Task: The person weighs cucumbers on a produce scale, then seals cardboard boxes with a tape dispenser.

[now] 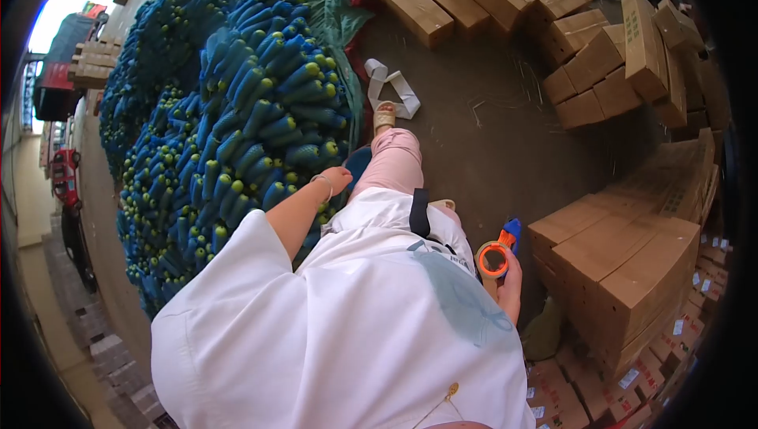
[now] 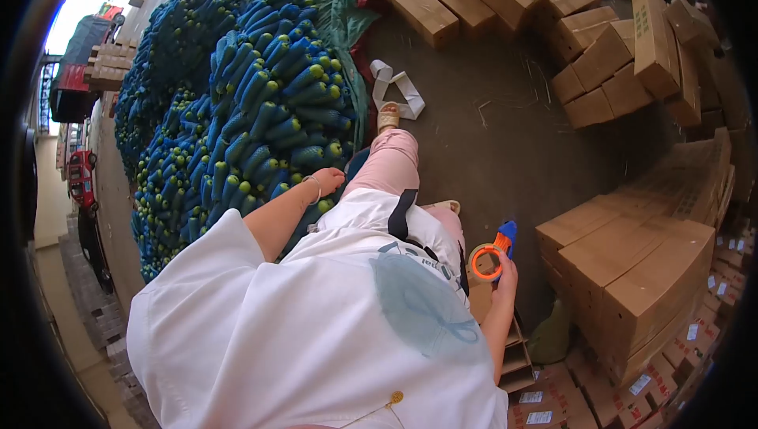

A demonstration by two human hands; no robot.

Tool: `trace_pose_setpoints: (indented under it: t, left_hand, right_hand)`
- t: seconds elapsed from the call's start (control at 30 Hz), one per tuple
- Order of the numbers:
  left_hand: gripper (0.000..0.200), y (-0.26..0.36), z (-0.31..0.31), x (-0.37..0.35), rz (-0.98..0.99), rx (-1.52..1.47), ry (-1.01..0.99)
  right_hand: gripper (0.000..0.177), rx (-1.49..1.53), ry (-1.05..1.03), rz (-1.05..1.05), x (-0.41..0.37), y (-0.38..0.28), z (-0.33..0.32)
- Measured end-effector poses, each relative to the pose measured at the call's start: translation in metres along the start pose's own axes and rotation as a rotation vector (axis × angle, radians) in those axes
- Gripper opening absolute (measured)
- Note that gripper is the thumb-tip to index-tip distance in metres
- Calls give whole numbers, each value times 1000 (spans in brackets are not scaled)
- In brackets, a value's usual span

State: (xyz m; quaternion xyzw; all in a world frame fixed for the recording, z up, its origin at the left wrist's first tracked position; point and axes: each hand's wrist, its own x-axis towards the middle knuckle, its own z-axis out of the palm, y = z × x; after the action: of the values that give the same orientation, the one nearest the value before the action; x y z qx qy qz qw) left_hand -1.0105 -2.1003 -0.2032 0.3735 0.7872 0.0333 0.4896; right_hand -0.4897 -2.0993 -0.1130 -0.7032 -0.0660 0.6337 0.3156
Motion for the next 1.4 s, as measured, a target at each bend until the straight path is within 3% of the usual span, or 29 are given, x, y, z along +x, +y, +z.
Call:
trace_pose_setpoints:
  t: [0.13,0.27,0.3,0.43,0.5,0.57,0.6,0.67,0.7,0.8,0.87,1.0,1.13,1.2,1.3,1.4]
  left_hand:
    - [35,25,-16,-16,95,83,-49]
    - [37,65,-50,-29,-3,213,-163]
    - [36,66,-57,-20,62,296,-164]
    - [35,69,-86,42,19,414,-279]
    - [37,117,-116,61,102,632,-314]
    - [35,131,-122,105,9,290,-196]
    - [33,141,-127,117,53,189,-122]
    - [32,174,-139,138,69,-94,-107]
    - [32,190,-147,142,103,-157,-122]
    - [30,197,-147,178,193,-292,-175]
    - [31,198,-153,193,184,-105,-173]
    - [36,191,-167,224,250,524,-376]
    - [35,222,-166,209,268,426,-284]
    - [37,244,-151,213,181,227,-275]
    - [41,289,-115,218,320,82,-298]
    - [49,384,-113,143,395,-197,-544]
  right_hand:
    - [27,-2,-74,8,11,-2,21]
    - [27,37,-68,-23,5,-18,51]
    - [28,77,-64,-49,3,-25,62]
    - [29,13,103,-100,5,-29,78]
    - [30,71,178,-101,1,-29,88]
    - [30,118,217,-71,0,-34,100]
    - [29,241,147,-146,7,-31,109]
    - [29,196,33,-152,25,-34,115]
    - [30,105,144,-124,26,-43,126]
    - [29,100,63,-240,56,-61,154]
    - [29,96,90,-187,43,-95,181]
    - [30,120,106,-242,45,-129,205]
    - [33,249,96,-155,56,-146,208]
    - [34,301,20,-119,74,-158,203]
    - [34,418,-274,-81,104,-194,211]
    - [37,350,-387,-59,114,-248,237]
